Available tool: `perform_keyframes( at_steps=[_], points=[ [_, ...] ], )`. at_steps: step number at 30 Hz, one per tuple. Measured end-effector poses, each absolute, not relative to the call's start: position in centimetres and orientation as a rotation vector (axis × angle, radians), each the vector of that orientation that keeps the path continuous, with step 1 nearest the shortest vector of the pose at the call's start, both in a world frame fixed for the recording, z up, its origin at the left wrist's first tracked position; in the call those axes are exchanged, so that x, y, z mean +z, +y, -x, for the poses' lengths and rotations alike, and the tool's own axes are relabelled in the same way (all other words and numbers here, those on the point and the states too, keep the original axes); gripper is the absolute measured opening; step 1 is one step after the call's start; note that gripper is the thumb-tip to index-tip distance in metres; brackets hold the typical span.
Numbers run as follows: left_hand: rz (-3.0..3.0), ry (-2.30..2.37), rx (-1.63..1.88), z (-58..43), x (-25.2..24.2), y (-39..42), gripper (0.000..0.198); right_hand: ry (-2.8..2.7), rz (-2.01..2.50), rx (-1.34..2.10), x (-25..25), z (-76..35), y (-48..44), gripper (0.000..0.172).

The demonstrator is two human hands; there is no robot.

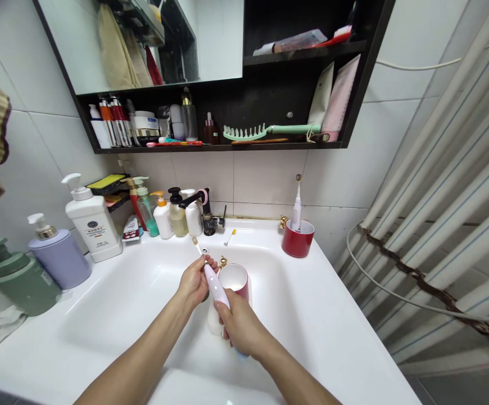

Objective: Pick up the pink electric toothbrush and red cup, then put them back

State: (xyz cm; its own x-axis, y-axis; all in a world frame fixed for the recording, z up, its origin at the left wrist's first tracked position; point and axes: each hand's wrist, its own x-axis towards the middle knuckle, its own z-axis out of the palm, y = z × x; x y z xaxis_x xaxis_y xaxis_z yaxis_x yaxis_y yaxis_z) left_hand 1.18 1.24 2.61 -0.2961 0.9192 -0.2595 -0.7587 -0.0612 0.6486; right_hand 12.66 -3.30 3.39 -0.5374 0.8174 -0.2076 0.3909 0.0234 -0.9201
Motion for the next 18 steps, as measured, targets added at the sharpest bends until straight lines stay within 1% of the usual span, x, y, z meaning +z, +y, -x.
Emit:
perform_keyframes(
  at_steps=[7,10,11,15,18],
  points=[
    [-0.311,0.893,1.702,-0.8,3.1,2.1,0.012,-1.94,1.259,1.502,3.4,-13.3,-3.1,0.017],
    [-0.393,1.034,1.713,0.7,3.6,3.4,0.014,-1.922,1.259,1.537,3.5,-13.7,-3.2,0.019],
    [-0.497,1.131,1.638,1.1,3.8,3.9,0.013,-1.892,1.259,1.531,3.7,-13.8,-3.1,0.019],
    [-1.015,1.556,1.119,0.6,4.3,7.0,0.015,-1.747,1.219,1.449,4.3,-14.1,-2.8,0.024],
    [-1.13,1.704,0.937,-1.3,4.1,10.1,0.014,-1.709,1.201,1.427,4.5,-14.3,-2.5,0.026]
  ],
)
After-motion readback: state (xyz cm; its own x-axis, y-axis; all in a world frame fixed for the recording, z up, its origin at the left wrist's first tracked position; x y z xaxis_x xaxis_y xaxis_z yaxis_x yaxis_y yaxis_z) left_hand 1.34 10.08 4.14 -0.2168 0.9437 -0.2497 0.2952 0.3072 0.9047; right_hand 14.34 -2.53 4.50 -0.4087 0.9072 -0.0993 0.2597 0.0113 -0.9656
